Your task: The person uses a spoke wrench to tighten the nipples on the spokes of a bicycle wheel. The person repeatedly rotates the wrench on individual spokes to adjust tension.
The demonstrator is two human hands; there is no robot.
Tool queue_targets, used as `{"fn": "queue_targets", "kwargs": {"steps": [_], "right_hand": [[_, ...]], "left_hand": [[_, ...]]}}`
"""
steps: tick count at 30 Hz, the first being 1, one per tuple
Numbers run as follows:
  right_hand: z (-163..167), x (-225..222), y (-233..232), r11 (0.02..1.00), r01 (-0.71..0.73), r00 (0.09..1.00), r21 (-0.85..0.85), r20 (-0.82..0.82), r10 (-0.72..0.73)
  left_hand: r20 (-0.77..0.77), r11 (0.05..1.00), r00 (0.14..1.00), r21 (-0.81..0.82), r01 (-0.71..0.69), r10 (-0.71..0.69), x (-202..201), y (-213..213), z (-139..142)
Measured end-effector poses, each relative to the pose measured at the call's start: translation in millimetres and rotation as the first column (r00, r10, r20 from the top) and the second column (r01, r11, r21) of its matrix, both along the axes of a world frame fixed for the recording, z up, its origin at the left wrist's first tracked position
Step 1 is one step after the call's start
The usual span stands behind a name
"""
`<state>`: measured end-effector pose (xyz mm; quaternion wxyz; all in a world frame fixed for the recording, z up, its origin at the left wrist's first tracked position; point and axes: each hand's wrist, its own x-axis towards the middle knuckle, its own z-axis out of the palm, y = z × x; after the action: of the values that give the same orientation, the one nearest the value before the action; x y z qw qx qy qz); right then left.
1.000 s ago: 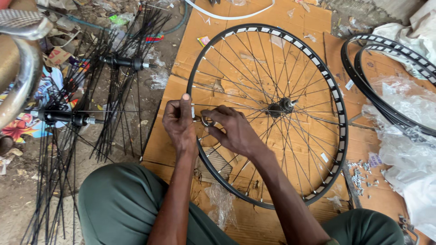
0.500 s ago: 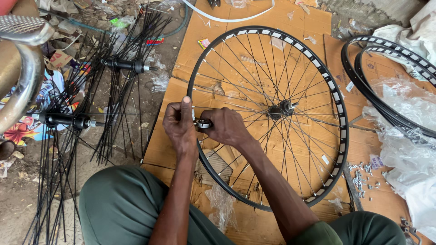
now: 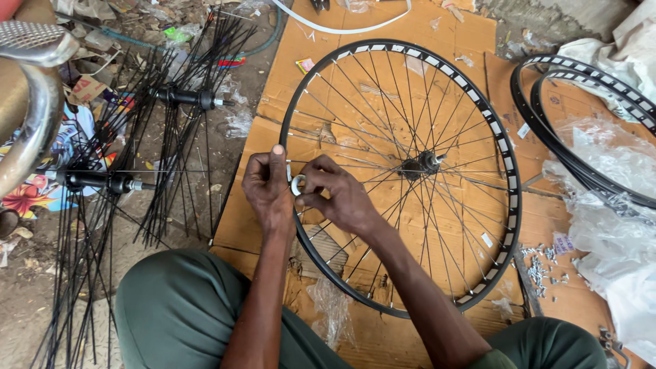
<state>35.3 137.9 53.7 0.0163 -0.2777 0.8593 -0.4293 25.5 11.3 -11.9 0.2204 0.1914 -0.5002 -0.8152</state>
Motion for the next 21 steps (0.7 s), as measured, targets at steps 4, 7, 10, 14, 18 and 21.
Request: {"fn": "queue_targets", "kwargs": {"steps": [4, 7, 10, 14, 18, 21], "right_hand": [[-3, -2, -11, 0.98, 0.151, 0.988, 0.132, 0.004, -0.153], [-5, -21, -17, 0.979, 0.185, 0.981, 0.086, -0.074, -0.179], [-2, -40, -18, 0.98, 0.198, 0.969, 0.03, -0.154, -0.191], [8, -41, -10, 0.958, 0.28, 0.918, -0.058, -0.274, -0.285], [17, -30, -1, 0.941, 0.196, 0.959, 0.276, -0.256, -0.125], [18, -30, 0, 0.926, 0.164, 0.952, 0.34, -0.3, -0.058]], "left_hand": [[-0.006, 1.0, 1.0, 0.0, 0.007, -0.007, 0, -3, 4], [0.045, 0.995, 0.996, 0.061, 0.075, -0.078, 1, -6, 11], [0.084, 0.997, 0.994, 0.013, 0.071, -0.072, 4, -6, 14], [0.057, 1.0, 0.998, 0.011, 0.025, -0.026, 1, -2, 11], [0.066, 0.999, 0.998, -0.046, -0.01, 0.013, 2, 3, 6], [0.101, 0.997, 0.995, -0.075, -0.006, 0.014, 3, 4, 8]]}}
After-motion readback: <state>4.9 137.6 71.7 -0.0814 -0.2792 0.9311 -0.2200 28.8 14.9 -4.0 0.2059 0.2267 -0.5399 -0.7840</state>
